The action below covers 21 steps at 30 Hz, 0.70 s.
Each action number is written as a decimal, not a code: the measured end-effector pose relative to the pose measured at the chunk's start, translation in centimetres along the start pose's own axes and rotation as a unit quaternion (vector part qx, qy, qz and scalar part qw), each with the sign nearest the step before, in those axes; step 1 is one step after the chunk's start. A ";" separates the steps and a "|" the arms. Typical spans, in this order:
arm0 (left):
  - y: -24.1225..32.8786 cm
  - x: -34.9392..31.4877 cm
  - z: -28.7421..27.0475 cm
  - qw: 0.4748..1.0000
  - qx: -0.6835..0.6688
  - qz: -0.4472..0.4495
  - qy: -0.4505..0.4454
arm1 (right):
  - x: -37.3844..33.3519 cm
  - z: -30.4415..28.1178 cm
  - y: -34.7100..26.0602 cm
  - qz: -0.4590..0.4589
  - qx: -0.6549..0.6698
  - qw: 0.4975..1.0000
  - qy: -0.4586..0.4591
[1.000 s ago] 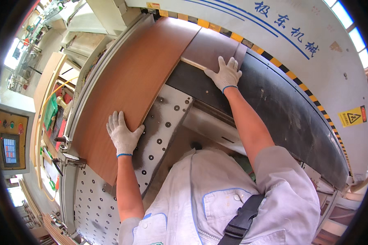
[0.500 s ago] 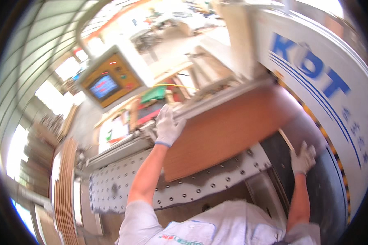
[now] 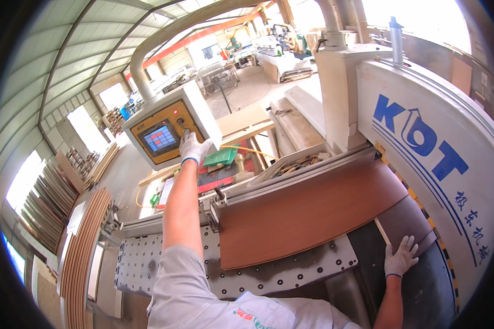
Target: The person feeds curved wooden panels into an industrial edge-banding machine, discards wood scraps into a bin, and stacks the processed panels onto a mobile cart.
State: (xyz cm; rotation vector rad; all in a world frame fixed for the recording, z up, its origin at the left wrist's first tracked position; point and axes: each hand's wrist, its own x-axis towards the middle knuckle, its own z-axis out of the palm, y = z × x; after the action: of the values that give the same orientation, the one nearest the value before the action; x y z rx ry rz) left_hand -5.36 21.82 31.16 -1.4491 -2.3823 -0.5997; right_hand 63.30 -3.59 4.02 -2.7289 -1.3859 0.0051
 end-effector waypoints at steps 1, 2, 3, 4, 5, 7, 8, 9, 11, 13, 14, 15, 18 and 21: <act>-0.2 0.0 0.0 1.000 0.000 0.009 0.015 | 0.0 0.0 0.1 0.004 0.000 1.000 0.002; 0.2 -0.5 0.3 0.999 0.009 0.014 0.032 | 0.1 0.2 0.0 0.004 0.000 1.000 0.008; 0.0 -1.8 0.5 0.998 0.024 0.014 0.048 | 0.0 0.6 -0.4 -0.004 -0.002 1.000 0.010; 1.5 -4.2 0.5 0.998 0.001 0.063 -0.018 | 0.1 0.8 -0.4 -0.003 -0.005 1.000 0.010; 4.1 -7.4 0.7 0.990 -0.026 0.116 -0.079 | 0.3 0.6 -0.1 0.005 -0.010 1.000 0.007; 1.0 -15.7 7.8 0.932 -0.093 0.348 0.042 | -0.2 0.0 -1.0 -0.007 -0.003 1.000 -0.001; 7.5 -21.9 5.8 0.913 -0.179 0.328 -0.164 | 0.7 0.1 0.2 0.016 -0.019 1.000 -0.015; 6.6 -25.9 6.7 0.874 -0.101 0.409 -0.242 | 0.4 -0.1 -0.1 0.012 -0.022 0.999 -0.031; 4.5 -34.0 9.0 0.842 -0.069 0.457 -0.277 | 0.0 -0.2 -0.5 0.008 -0.026 0.999 -0.040; 2.2 -39.2 10.5 0.880 -0.064 0.402 -0.246 | 0.2 -0.5 -0.6 0.003 -0.035 0.998 -0.042; 1.9 -39.7 10.9 0.893 -0.047 0.385 -0.229 | 0.2 -0.5 -0.7 0.002 -0.039 0.998 -0.045; 2.0 -40.1 10.9 0.905 -0.032 0.365 -0.216 | 0.2 -0.4 -0.5 0.000 -0.046 0.998 -0.050; 2.8 -40.0 11.0 0.910 -0.015 0.354 -0.216 | 0.2 0.3 -0.2 0.002 -0.056 0.998 -0.042; 2.7 -40.3 10.8 0.910 -0.006 0.351 -0.220 | 0.2 0.1 -0.4 0.002 -0.072 0.996 -0.043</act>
State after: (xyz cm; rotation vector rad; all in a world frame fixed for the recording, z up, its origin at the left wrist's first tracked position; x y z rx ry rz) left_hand 14.99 -2.84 4.26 -2.4651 -1.8811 -0.1013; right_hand 63.12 -3.21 3.97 -2.8812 -1.4555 0.0248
